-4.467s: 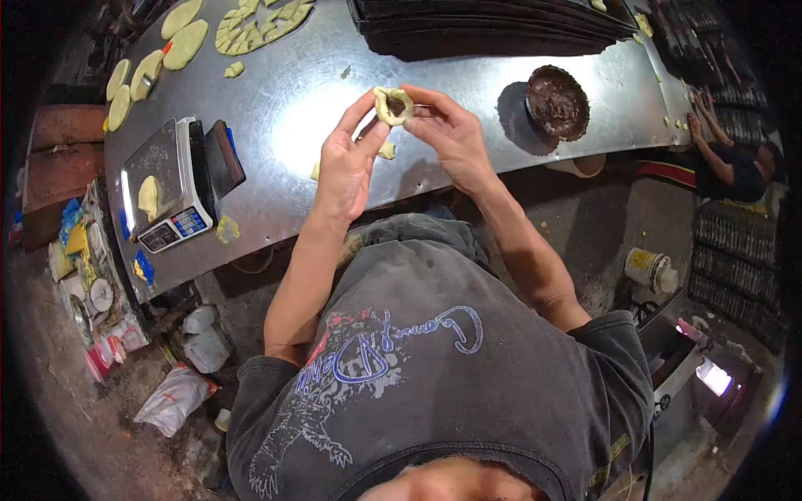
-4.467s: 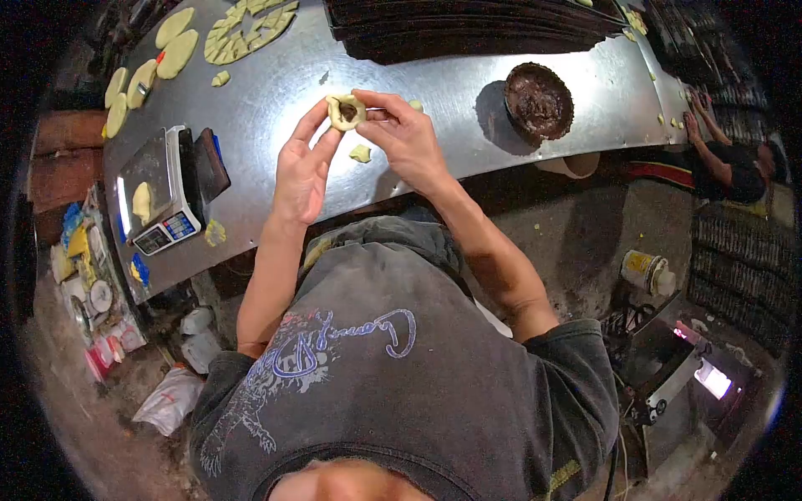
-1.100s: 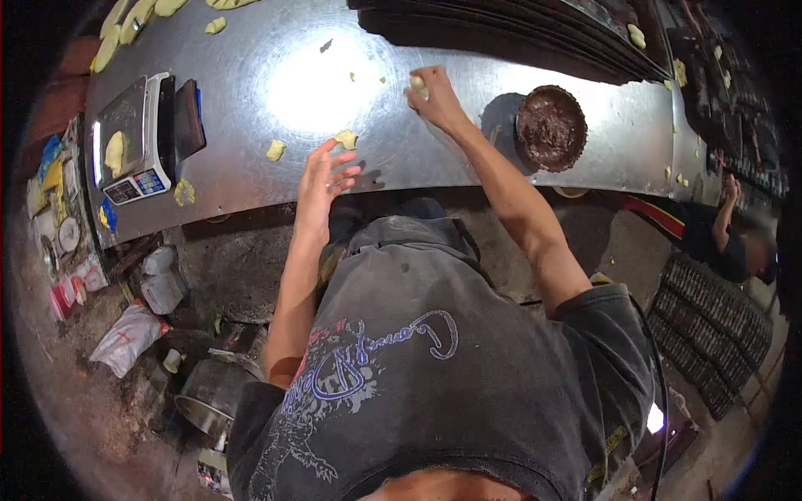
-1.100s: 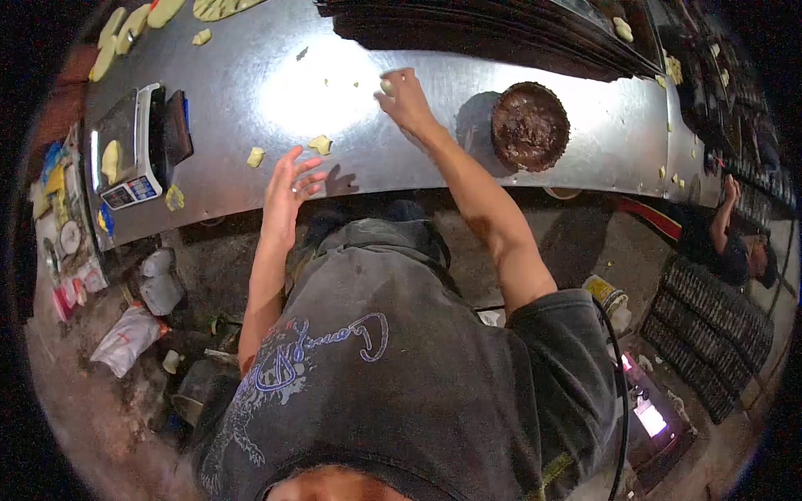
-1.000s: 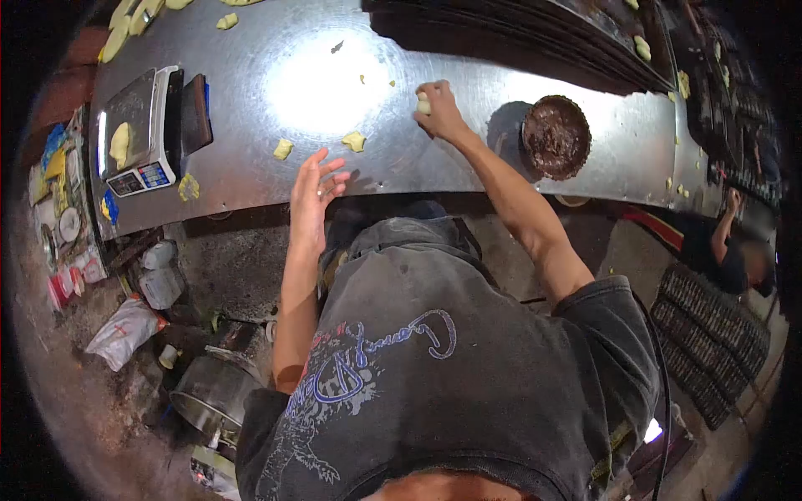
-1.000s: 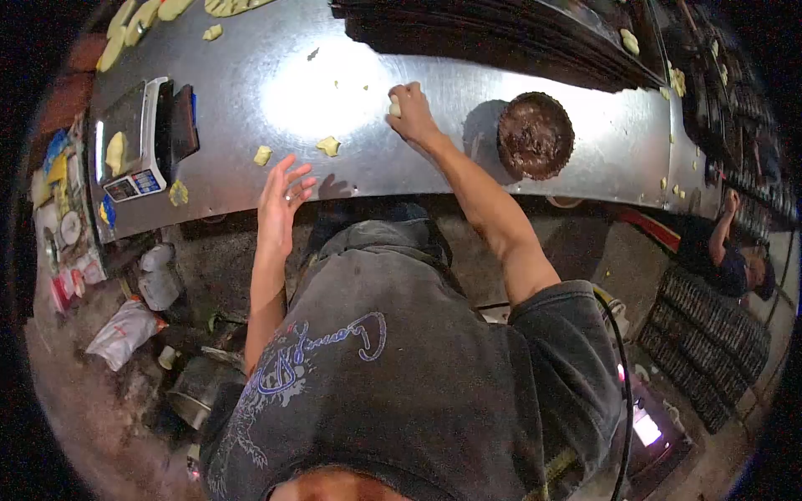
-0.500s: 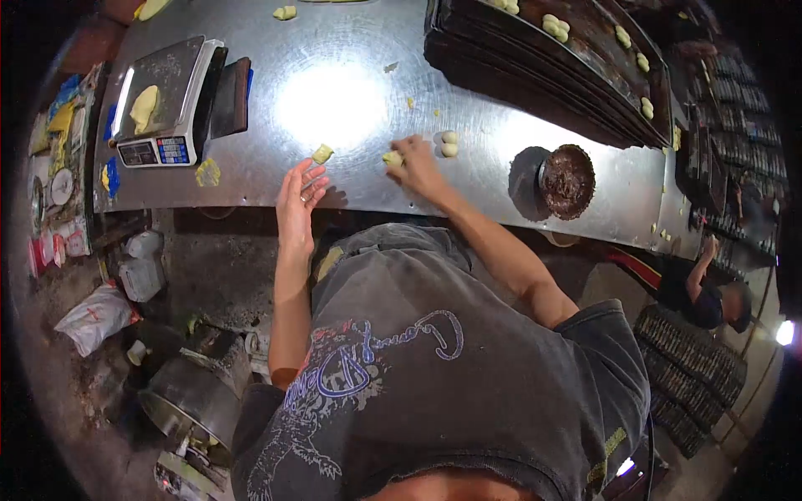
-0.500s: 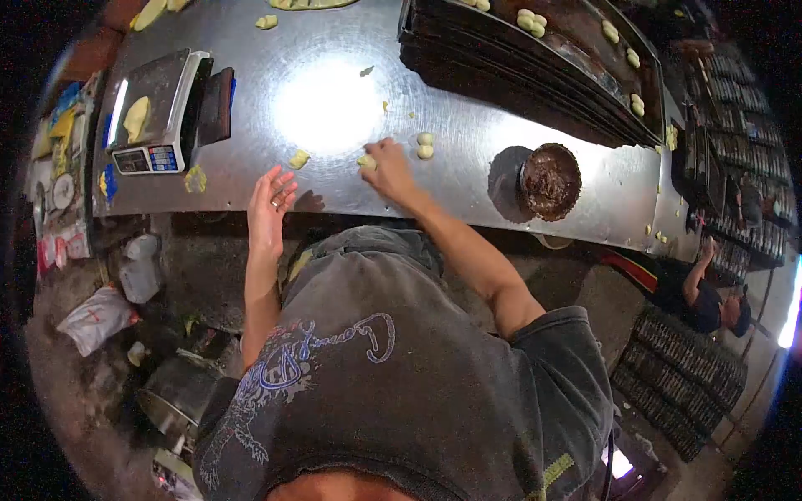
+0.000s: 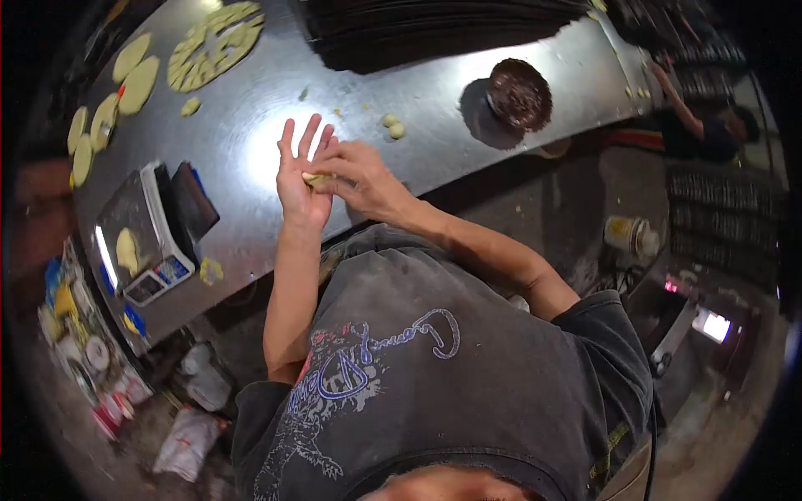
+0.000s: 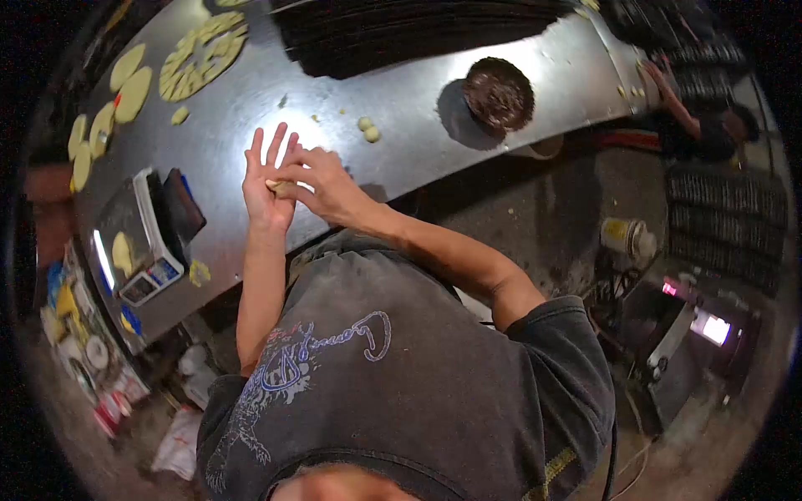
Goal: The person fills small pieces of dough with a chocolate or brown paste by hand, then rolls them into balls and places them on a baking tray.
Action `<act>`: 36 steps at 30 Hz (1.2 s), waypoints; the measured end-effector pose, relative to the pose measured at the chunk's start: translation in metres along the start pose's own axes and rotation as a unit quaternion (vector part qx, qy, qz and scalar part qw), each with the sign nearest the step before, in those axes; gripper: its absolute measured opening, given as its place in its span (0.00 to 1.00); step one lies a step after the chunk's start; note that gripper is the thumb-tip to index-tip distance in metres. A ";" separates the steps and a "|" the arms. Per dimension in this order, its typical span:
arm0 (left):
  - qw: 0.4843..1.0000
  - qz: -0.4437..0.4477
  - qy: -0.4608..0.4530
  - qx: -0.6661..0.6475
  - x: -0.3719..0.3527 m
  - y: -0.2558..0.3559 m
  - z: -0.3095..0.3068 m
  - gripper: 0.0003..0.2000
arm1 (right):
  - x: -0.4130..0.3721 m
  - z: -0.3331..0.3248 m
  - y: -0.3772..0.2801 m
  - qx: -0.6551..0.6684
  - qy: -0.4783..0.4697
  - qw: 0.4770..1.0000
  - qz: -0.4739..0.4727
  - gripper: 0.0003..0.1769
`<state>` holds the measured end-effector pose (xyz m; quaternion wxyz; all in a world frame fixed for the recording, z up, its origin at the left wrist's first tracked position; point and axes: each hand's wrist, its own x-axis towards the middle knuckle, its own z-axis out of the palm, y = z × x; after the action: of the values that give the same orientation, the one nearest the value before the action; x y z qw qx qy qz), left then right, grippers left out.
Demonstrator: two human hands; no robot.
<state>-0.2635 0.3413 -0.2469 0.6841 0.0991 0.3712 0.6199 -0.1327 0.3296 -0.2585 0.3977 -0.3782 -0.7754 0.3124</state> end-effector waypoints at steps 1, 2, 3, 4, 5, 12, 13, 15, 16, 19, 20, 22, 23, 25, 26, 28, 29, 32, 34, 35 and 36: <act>0.998 0.033 -0.033 0.050 -0.005 -0.004 0.021 0.29 | 0.001 -0.016 -0.003 0.013 0.035 0.999 0.013 0.15; 0.991 0.066 -0.067 0.098 -0.011 -0.010 0.041 0.29 | 0.001 -0.031 -0.006 0.027 0.069 0.997 0.025 0.15; 0.979 0.102 -0.102 0.143 -0.013 -0.018 0.054 0.29 | 0.001 -0.047 -0.008 0.041 0.103 0.993 0.035 0.14; 0.938 0.205 -0.156 0.232 -0.006 -0.028 0.056 0.29 | -0.001 -0.065 -0.009 0.088 0.100 0.989 0.070 0.13; 0.878 0.319 -0.200 0.297 -0.007 -0.038 0.071 0.30 | -0.002 -0.082 -0.014 0.198 0.107 0.965 0.137 0.12; 0.625 0.553 -0.351 0.424 0.014 -0.085 0.118 0.31 | -0.046 -0.150 0.000 0.637 0.095 0.701 0.307 0.14; 0.640 0.544 -0.358 0.408 0.016 -0.101 0.126 0.29 | -0.056 -0.157 0.011 0.651 0.087 0.683 0.318 0.15; 0.665 0.499 -0.402 0.383 0.028 -0.136 0.126 0.27 | -0.065 -0.180 0.026 0.637 0.089 0.685 0.343 0.15; 0.657 0.454 -0.411 0.438 0.030 -0.147 0.128 0.30 | -0.066 -0.195 0.032 0.607 0.098 0.702 0.358 0.16; 0.707 0.279 -0.392 0.518 0.016 -0.175 0.143 0.43 | -0.083 -0.239 0.089 0.544 0.034 0.763 0.347 0.16; 0.721 0.219 -0.372 0.542 0.015 -0.184 0.139 0.43 | -0.086 -0.251 0.113 0.520 0.039 0.785 0.334 0.14; 0.756 0.073 -0.327 0.562 0.014 -0.198 0.132 0.42 | -0.084 -0.275 0.156 0.259 0.095 0.884 0.376 0.12; 0.775 -0.013 -0.302 0.555 0.013 -0.200 0.127 0.41 | -0.093 -0.279 0.196 0.131 0.120 0.918 0.354 0.17; 0.742 -0.012 -0.291 0.604 0.014 -0.204 0.117 0.29 | -0.085 -0.290 0.206 -0.050 0.040 0.903 0.424 0.23; 0.743 -0.003 -0.275 0.610 0.011 -0.205 0.115 0.26 | -0.088 -0.282 0.218 -0.106 0.025 0.910 0.399 0.26; 0.761 -0.003 -0.236 0.604 0.004 -0.204 0.113 0.23 | -0.099 -0.257 0.236 -0.218 -0.006 0.913 0.344 0.34; 0.780 -0.008 -0.212 0.589 0.001 -0.203 0.113 0.22 | -0.098 -0.252 0.242 -0.205 -0.023 0.906 0.371 0.36; 0.820 0.002 -0.164 0.548 -0.005 -0.201 0.115 0.21 | -0.074 -0.250 0.255 -0.167 -0.104 0.856 0.478 0.44; 0.838 0.006 -0.148 0.525 -0.011 -0.196 0.113 0.21 | -0.062 -0.259 0.254 -0.084 -0.028 0.850 0.519 0.42; 0.846 0.007 -0.146 0.513 -0.012 -0.196 0.114 0.21 | -0.058 -0.268 0.258 -0.044 0.014 0.841 0.538 0.41; 0.853 0.008 -0.147 0.500 -0.012 -0.194 0.115 0.21 | -0.065 -0.268 0.279 0.064 0.056 0.838 0.539 0.39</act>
<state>-0.0401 0.3270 -0.2766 0.5841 0.5207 0.5252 0.3344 0.2161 0.4693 -0.3709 0.2327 -0.7264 -0.4040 0.5050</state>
